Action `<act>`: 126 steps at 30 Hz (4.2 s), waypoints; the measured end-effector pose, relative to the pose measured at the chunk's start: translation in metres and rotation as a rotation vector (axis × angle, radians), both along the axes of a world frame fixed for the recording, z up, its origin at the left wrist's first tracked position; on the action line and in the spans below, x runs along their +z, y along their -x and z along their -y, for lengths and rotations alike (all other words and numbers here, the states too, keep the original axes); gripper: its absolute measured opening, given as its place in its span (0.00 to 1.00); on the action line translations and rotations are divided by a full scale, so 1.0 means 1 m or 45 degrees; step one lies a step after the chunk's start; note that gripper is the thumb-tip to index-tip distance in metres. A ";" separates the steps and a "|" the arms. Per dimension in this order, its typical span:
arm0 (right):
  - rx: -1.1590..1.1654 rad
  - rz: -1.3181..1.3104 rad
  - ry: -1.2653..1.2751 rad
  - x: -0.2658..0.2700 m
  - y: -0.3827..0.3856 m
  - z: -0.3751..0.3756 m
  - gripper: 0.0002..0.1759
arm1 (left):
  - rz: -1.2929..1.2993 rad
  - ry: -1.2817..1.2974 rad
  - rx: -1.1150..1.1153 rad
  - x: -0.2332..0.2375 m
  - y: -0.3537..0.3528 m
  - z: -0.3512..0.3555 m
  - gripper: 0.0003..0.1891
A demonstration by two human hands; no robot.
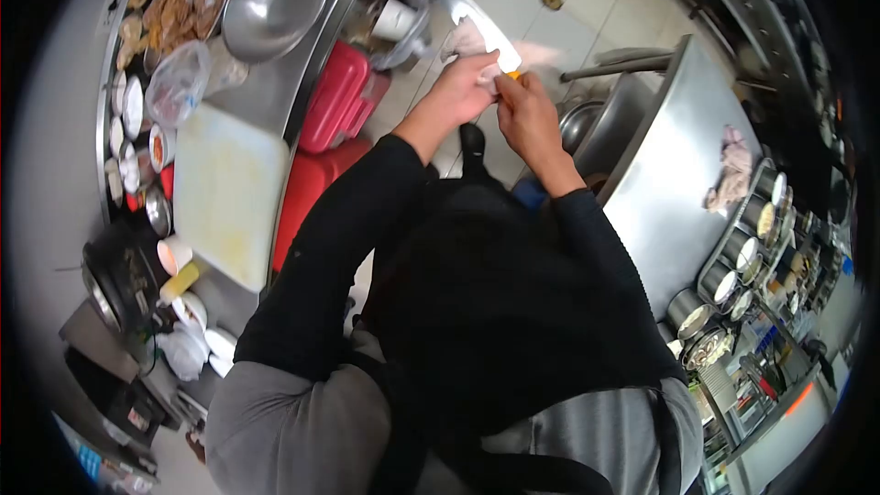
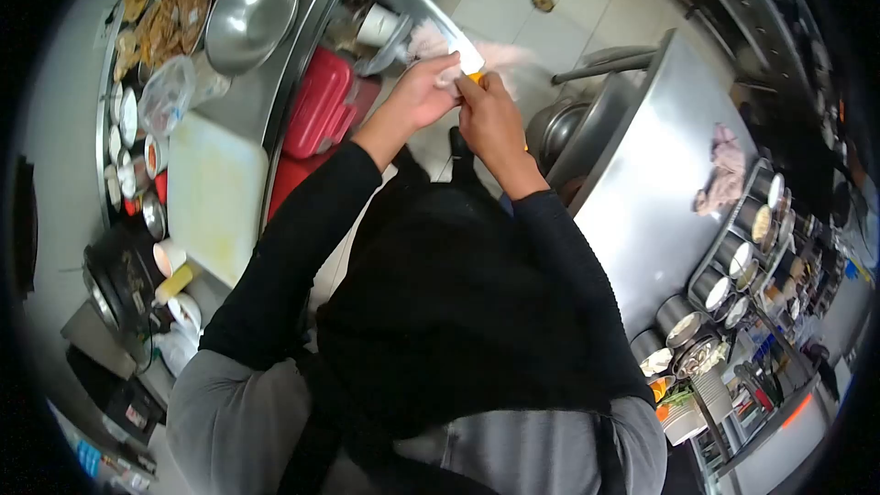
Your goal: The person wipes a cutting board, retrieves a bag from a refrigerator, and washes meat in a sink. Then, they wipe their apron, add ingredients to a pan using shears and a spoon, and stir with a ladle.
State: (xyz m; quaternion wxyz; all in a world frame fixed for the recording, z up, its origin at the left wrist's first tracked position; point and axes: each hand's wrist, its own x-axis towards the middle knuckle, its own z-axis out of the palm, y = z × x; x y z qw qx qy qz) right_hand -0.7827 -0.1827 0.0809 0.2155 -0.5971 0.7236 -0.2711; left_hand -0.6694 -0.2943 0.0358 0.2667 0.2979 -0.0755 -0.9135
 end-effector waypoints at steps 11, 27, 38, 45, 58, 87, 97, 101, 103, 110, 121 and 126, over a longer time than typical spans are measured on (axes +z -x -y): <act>0.105 0.007 -0.137 0.013 0.021 -0.085 0.35 | 0.361 0.283 0.265 -0.009 -0.027 0.043 0.12; 0.390 0.246 0.119 0.041 0.046 -0.059 0.31 | 1.007 0.700 0.753 0.168 -0.269 -0.022 0.21; 1.268 0.361 0.232 0.071 -0.210 0.102 0.30 | 2.734 1.228 0.023 0.092 -0.473 -0.163 0.33; 1.557 0.026 0.416 0.025 -0.388 0.141 0.22 | 2.899 1.296 0.199 0.051 -0.471 -0.155 0.30; 0.539 0.524 0.146 0.023 -0.300 0.168 0.07 | 2.139 1.220 0.754 0.102 -0.571 -0.138 0.36; 0.863 -0.292 1.246 0.310 -0.324 0.196 0.24 | 0.847 1.030 0.327 0.199 -0.396 0.103 0.21; 1.247 -0.760 -0.113 0.191 -0.221 0.183 0.16 | 1.816 2.262 -0.565 0.175 -0.350 0.069 0.21; 1.176 -0.373 0.086 0.211 -0.176 0.162 0.11 | 1.720 2.476 -0.152 0.221 -0.345 0.039 0.11; 0.938 -0.396 0.619 0.192 -0.157 0.175 0.10 | 1.499 2.192 -0.238 0.222 -0.333 0.035 0.10; 0.479 0.666 -0.026 0.065 -0.261 0.099 0.21 | 0.912 1.244 0.563 0.157 -0.275 0.041 0.08; 0.854 0.369 -0.083 0.120 -0.226 0.135 0.09 | 0.936 1.378 0.193 0.142 -0.315 0.010 0.07; 0.906 0.893 0.059 0.120 -0.236 0.135 0.18 | 0.831 1.697 0.073 0.144 -0.339 0.019 0.08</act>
